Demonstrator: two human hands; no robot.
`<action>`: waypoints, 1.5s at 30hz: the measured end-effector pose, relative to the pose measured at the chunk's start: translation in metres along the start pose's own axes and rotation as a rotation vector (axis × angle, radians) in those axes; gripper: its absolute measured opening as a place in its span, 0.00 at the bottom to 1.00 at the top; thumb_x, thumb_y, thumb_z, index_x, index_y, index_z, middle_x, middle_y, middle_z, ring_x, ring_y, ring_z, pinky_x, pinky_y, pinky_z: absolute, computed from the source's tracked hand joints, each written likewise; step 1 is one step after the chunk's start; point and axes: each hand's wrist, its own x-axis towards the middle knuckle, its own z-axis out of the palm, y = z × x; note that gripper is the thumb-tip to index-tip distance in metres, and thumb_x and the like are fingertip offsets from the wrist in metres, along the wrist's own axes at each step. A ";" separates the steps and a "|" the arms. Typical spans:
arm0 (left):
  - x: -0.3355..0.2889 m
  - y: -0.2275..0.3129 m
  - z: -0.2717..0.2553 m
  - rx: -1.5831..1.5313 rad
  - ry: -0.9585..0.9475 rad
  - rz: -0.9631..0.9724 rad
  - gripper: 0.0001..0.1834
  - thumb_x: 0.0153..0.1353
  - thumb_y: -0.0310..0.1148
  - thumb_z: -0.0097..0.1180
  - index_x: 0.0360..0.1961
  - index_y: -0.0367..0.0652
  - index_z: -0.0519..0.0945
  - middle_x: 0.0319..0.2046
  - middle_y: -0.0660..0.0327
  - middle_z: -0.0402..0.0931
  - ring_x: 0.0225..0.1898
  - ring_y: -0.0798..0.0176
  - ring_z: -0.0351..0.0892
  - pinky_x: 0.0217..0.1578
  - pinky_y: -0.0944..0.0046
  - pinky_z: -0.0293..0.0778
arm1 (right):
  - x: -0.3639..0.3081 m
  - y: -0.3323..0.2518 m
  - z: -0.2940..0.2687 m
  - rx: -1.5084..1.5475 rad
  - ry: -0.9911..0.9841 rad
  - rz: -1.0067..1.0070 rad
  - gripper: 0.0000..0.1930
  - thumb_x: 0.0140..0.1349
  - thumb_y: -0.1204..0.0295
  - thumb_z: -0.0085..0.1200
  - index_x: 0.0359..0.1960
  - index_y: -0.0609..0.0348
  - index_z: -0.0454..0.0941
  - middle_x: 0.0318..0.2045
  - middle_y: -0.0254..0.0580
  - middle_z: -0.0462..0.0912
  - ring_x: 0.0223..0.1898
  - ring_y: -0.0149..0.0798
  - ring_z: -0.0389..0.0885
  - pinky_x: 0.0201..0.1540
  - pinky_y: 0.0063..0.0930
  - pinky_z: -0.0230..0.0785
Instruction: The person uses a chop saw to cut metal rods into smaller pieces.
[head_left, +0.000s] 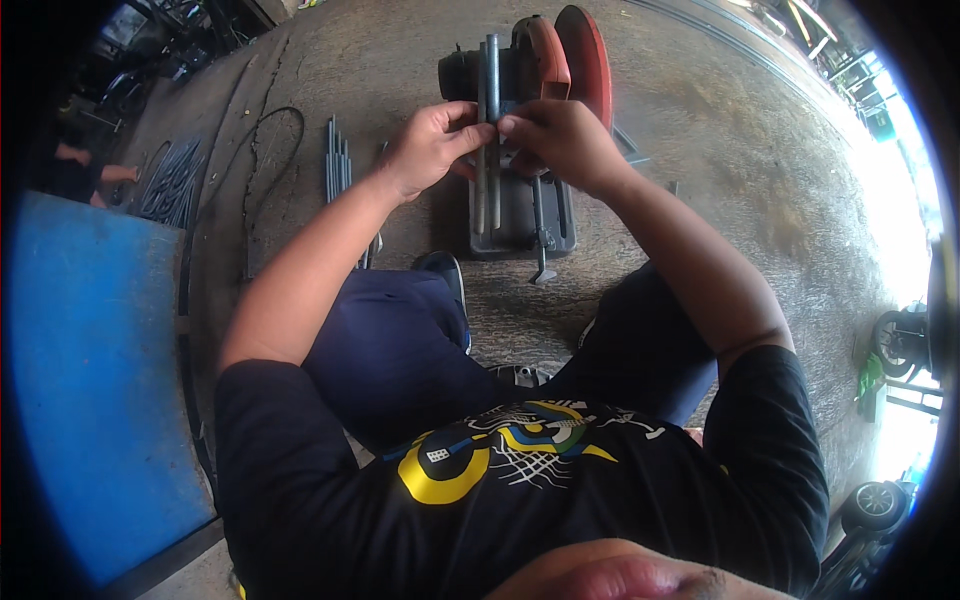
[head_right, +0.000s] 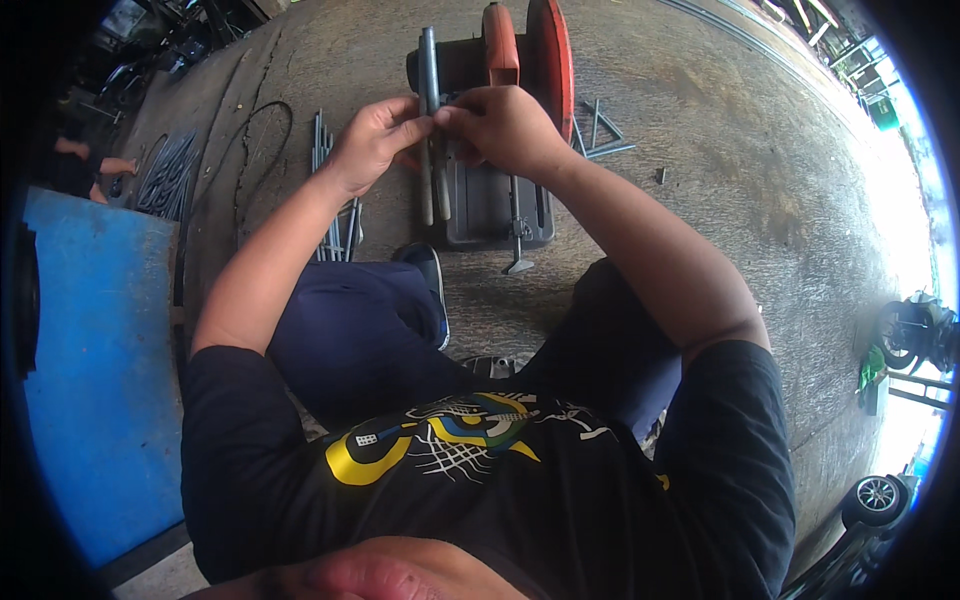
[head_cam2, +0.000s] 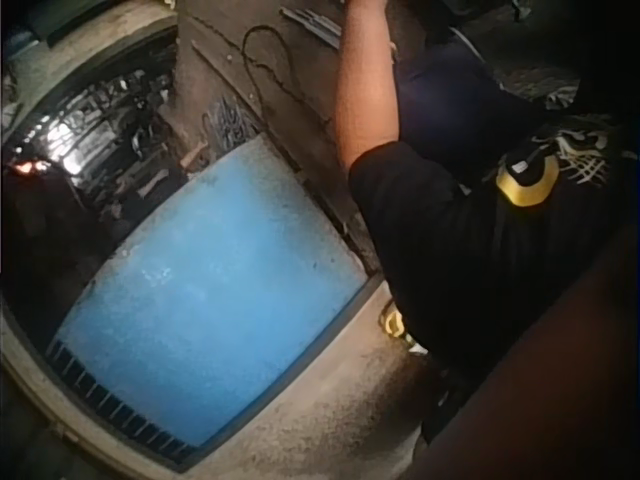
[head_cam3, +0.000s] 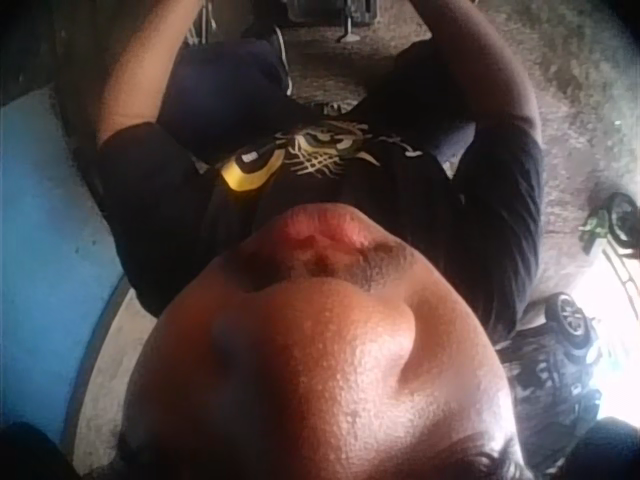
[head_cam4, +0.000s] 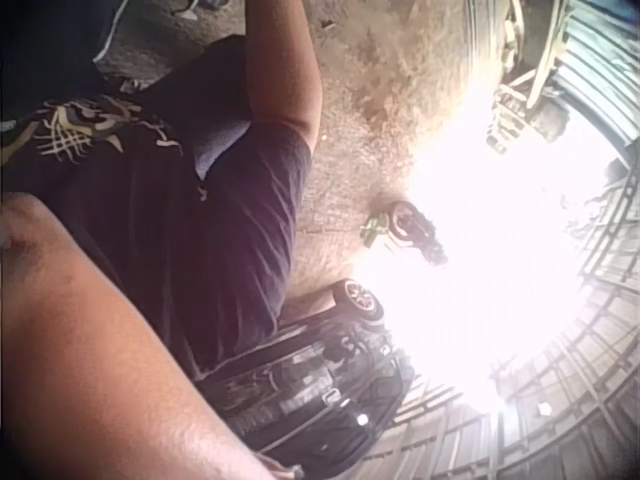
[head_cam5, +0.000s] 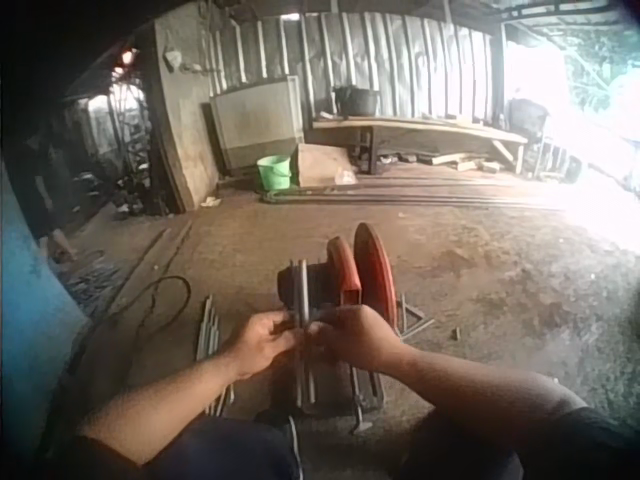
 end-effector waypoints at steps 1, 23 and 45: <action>0.001 -0.002 -0.001 -0.003 -0.003 0.002 0.15 0.64 0.34 0.53 0.49 0.38 0.74 0.39 0.61 0.78 0.37 0.68 0.79 0.31 0.67 0.79 | 0.003 -0.002 -0.001 0.048 0.026 0.017 0.16 0.63 0.67 0.54 0.45 0.70 0.75 0.30 0.42 0.82 0.27 0.29 0.81 0.30 0.23 0.75; 0.067 -0.151 -0.095 0.512 -0.374 -0.711 0.14 0.65 0.40 0.51 0.42 0.41 0.79 0.29 0.66 0.77 0.31 0.71 0.75 0.31 0.68 0.74 | 0.105 0.202 0.127 1.104 0.550 0.354 0.14 0.62 0.64 0.56 0.31 0.66 0.75 0.24 0.37 0.76 0.22 0.31 0.72 0.29 0.24 0.68; 0.111 -0.343 -0.091 -0.405 0.565 -0.540 0.12 0.63 0.27 0.52 0.46 0.31 0.75 0.39 0.54 0.76 0.36 0.60 0.79 0.42 0.61 0.80 | 0.178 0.411 0.122 0.832 0.773 0.517 0.08 0.64 0.72 0.52 0.36 0.64 0.70 0.31 0.42 0.72 0.23 0.36 0.73 0.23 0.21 0.72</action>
